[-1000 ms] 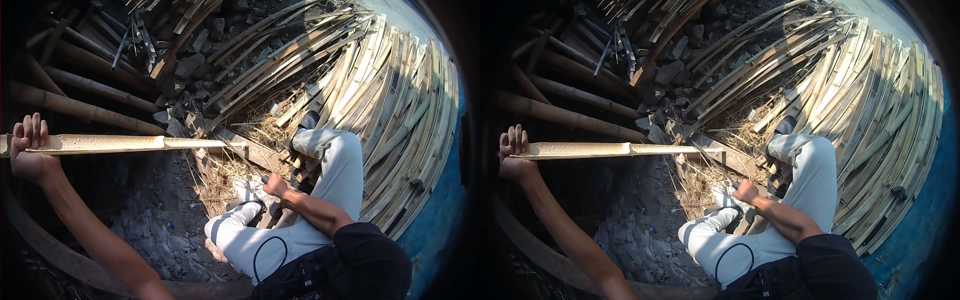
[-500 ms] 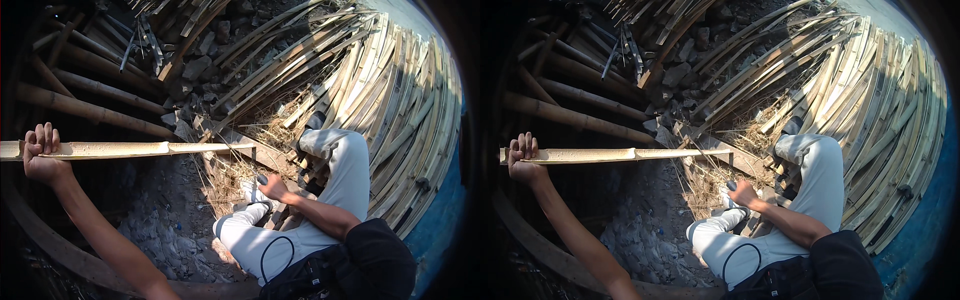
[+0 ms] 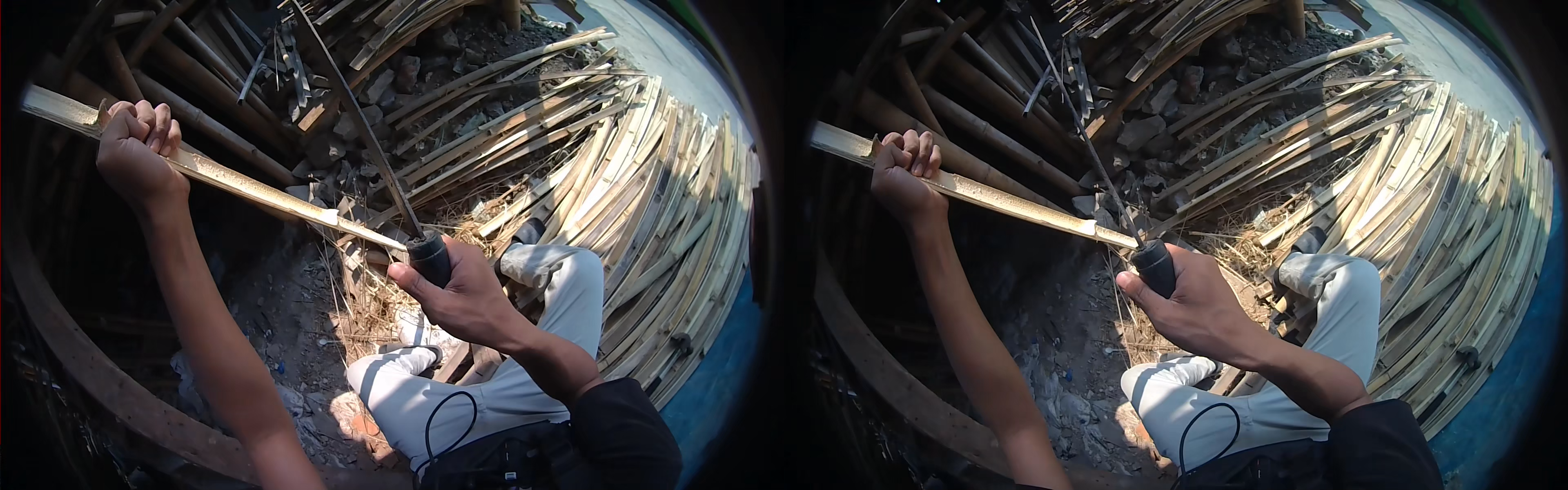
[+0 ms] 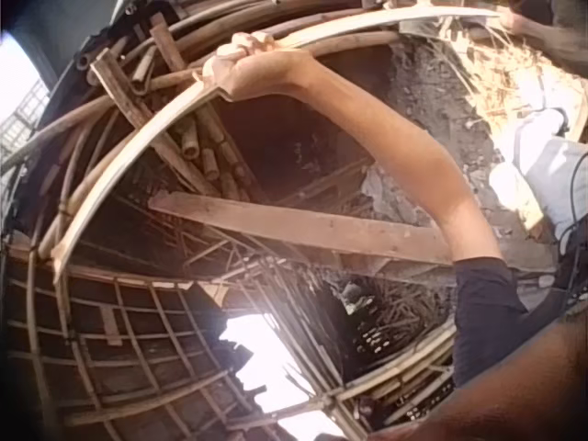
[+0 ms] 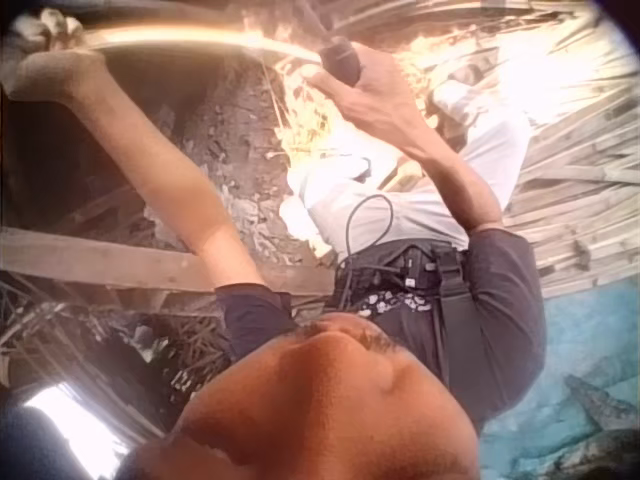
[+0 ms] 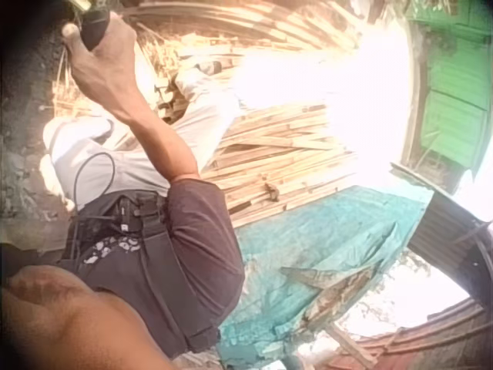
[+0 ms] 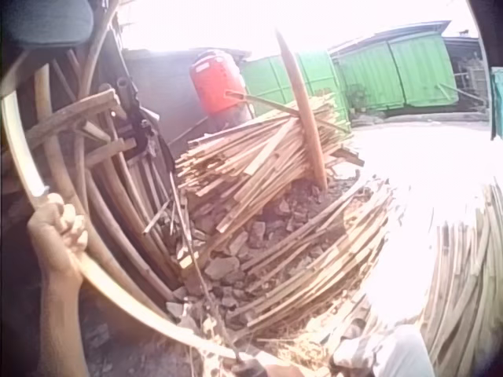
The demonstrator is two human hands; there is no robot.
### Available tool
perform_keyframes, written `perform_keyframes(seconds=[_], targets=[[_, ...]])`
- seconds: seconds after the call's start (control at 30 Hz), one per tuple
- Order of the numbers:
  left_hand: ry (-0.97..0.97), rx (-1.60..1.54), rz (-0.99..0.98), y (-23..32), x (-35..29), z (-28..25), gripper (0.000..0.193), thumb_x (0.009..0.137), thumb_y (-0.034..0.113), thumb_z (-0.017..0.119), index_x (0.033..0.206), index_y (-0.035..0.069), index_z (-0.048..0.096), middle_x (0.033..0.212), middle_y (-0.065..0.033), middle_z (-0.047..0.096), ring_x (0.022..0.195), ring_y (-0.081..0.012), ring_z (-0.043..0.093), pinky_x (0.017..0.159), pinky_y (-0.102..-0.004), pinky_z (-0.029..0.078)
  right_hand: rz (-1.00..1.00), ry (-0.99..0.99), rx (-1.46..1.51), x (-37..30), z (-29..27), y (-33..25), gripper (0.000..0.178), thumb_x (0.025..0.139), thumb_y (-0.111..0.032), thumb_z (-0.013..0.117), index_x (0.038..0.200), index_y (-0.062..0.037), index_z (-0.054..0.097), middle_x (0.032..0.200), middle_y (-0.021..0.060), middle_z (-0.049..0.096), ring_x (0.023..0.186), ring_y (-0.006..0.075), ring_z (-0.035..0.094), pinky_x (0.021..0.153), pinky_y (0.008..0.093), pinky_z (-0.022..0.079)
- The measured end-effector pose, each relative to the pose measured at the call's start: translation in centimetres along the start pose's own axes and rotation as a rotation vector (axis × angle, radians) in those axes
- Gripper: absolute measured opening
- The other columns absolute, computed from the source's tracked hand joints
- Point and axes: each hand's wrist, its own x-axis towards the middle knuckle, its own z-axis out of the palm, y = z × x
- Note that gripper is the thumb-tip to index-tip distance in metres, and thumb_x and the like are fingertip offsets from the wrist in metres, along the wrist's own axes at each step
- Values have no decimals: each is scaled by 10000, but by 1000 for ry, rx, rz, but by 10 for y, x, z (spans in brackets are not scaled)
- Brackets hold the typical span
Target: The person cuts, peels, and scrapes bamboo strips using a knife by hand.
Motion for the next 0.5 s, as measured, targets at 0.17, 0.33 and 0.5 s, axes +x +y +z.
perform_keyframes(seconds=[0.17,0.33,0.5], targets=[[14,-10,18,2,-12,31,222,698,-25,373,583,122,252,530,17,236,449,-86,225,422,-221,214,198,-119,-85,-17,4,20,365,888,-322,636,691,-44,503,531,-29,437,490,55,422,453,238,347],[49,137,90,-3,-15,48,317,786,24,397,529,134,246,503,30,220,433,-75,214,426,-234,195,153,-34,-228,-19,8,16,434,892,-372,614,652,-32,491,530,-22,444,487,60,417,452,251,349],[-67,944,798,-12,3,15,235,748,-12,465,525,5,394,480,-77,438,469,-141,480,442,-290,340,41,25,218,-7,10,-48,573,981,-486,389,599,-63,446,505,-28,397,478,54,410,438,215,329]])
